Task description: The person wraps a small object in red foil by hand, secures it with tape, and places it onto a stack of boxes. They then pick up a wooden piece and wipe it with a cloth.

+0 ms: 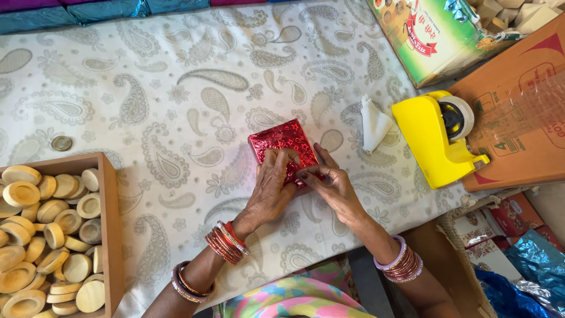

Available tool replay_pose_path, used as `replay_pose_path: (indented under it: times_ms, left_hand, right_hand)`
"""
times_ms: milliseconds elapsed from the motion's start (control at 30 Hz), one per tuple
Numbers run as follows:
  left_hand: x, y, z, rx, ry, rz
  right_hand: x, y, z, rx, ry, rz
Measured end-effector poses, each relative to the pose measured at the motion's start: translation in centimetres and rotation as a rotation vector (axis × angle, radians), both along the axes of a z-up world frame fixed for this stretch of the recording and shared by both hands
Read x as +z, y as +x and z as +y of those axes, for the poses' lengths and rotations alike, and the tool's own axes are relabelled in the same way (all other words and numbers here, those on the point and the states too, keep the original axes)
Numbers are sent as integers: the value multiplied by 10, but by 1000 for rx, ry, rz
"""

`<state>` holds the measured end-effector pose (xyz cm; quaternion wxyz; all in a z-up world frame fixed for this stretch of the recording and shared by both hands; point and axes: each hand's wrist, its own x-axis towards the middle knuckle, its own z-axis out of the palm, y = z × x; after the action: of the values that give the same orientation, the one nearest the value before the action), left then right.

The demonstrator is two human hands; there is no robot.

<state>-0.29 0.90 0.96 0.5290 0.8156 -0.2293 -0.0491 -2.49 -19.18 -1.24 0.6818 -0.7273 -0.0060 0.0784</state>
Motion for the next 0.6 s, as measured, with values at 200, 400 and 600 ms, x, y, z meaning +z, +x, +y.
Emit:
replay_pose_path:
  times_ms: [200, 400, 600]
  left_hand:
    - [-1, 1, -1, -5, 21, -9]
    - [0, 0, 0, 0, 10, -12]
    - [2, -1, 1, -15, -13, -24]
  right_hand:
    - [-1, 1, 1, -9, -64, -20]
    - [-5, 3, 4, -2, -192, -167]
    - [-5, 10, 8, -25, -134, -226]
